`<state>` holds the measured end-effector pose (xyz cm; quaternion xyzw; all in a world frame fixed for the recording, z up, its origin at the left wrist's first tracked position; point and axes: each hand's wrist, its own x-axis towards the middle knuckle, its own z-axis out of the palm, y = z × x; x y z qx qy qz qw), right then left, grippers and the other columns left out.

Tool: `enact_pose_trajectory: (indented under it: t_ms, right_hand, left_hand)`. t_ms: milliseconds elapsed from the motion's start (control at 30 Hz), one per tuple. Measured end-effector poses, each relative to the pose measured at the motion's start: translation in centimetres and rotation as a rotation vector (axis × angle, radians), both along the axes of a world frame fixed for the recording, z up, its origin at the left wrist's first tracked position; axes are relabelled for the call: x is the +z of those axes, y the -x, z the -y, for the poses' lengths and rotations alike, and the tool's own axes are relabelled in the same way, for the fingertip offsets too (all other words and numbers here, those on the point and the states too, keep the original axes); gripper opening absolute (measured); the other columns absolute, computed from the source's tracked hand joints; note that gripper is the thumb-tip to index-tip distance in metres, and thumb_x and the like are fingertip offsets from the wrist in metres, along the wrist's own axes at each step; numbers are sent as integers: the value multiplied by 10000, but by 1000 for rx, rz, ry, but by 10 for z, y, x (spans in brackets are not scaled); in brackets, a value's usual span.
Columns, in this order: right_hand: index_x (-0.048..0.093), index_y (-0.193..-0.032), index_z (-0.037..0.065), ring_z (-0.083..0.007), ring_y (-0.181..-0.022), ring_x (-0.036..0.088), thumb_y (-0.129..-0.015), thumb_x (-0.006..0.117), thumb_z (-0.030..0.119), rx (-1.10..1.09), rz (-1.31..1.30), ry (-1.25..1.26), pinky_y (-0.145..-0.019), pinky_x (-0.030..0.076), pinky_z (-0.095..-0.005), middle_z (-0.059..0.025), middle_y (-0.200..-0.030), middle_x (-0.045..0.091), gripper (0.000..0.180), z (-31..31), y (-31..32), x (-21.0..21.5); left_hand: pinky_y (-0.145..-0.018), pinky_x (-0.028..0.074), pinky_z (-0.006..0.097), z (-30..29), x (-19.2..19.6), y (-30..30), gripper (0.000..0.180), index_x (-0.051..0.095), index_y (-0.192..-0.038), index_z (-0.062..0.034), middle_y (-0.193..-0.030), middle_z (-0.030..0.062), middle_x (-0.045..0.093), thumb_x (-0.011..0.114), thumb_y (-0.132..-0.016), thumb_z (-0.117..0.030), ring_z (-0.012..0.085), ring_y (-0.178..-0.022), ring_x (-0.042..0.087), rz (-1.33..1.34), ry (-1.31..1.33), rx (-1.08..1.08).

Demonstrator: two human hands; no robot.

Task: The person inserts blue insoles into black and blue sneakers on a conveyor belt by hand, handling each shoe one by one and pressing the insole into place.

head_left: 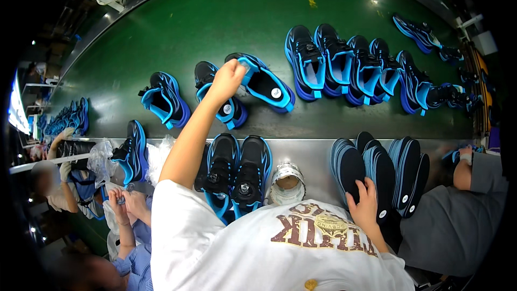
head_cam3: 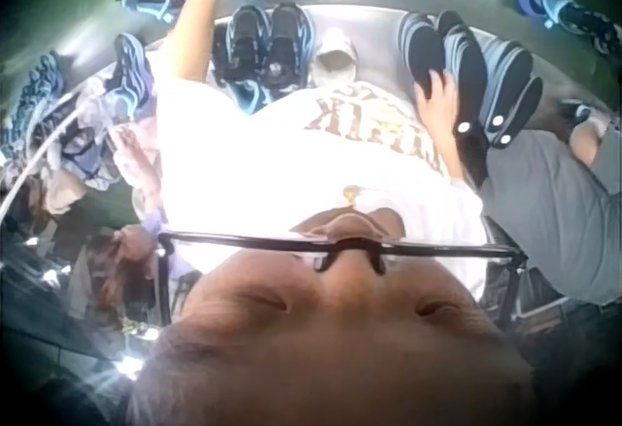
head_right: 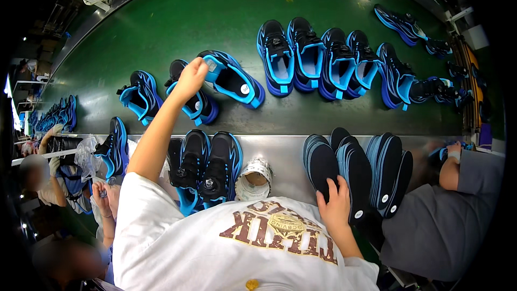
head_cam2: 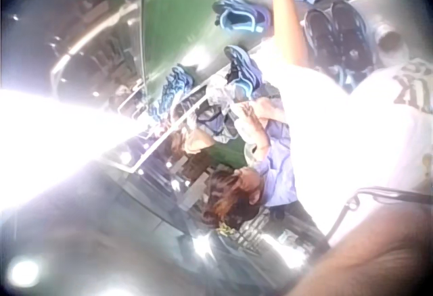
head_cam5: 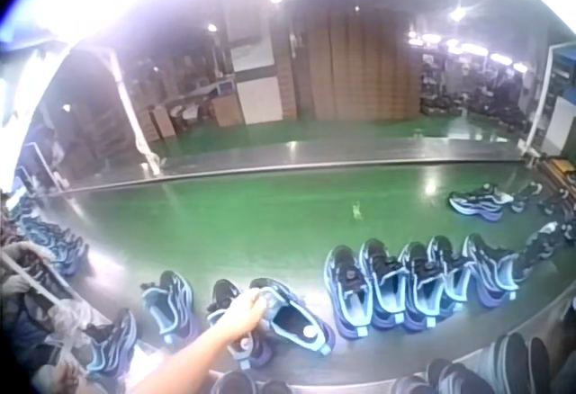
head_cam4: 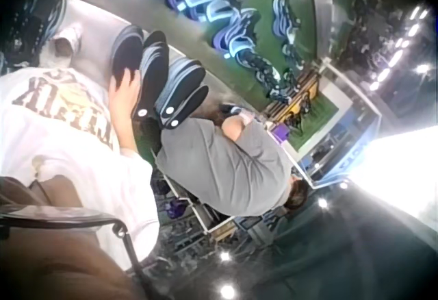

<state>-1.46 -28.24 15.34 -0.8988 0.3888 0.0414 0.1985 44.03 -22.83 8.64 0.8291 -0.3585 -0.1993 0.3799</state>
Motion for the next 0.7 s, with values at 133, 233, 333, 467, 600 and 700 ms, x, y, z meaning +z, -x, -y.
enact_pose_trajectory:
  t_ms: [133,233,333,467,600,700]
  right_hand:
    - [484,-1031,9,-385,-1054,408,-669,678,224,-160,-99,-47,-880,350,-423,-236,-1189,388,464,-8,10,-5]
    - [480,-991,13,-392,-1061,399,-657,691,230,-208,-97,-61,-885,345,-417,-238,-1186,388,451,-7,16,-15]
    - [480,-975,7,-394,-1037,414,-652,705,237,-204,-30,-64,-870,357,-417,-236,-1162,391,456,-6,19,-9]
    - [470,-1038,-18,-368,-999,440,-646,724,195,-185,170,-76,-847,378,-394,-223,-1115,397,513,2,8,18]
    - [484,-1126,-49,-341,-944,468,-680,686,117,-53,378,48,-831,384,-375,-220,-1134,421,517,48,-24,38]
    - [527,-1079,-38,-344,-921,472,-711,654,108,60,347,225,-792,398,-373,-225,-1165,442,416,91,-69,58]
  left_hand:
    - [-421,261,226,0,47,18,214,558,-829,14,-672,50,555,399,-808,-128,58,-433,306,-775,461,221]
    - [-403,232,229,15,61,27,146,462,-657,-80,-704,61,538,428,-777,-156,80,-406,291,-1105,737,303]
    - [-391,214,231,50,63,45,143,429,-649,-108,-592,11,430,480,-772,-161,76,-414,276,-1131,666,296]
    - [-525,452,394,106,24,83,385,452,-874,-27,-658,179,577,577,-779,-378,312,-573,570,289,96,-89]
    - [-556,478,406,129,-3,63,468,381,-1121,-66,-773,154,585,561,-781,-331,317,-662,594,549,-146,-378]
    - [-624,476,414,145,-1,53,442,431,-1108,-48,-797,174,600,525,-800,-352,332,-732,591,455,-114,-483]
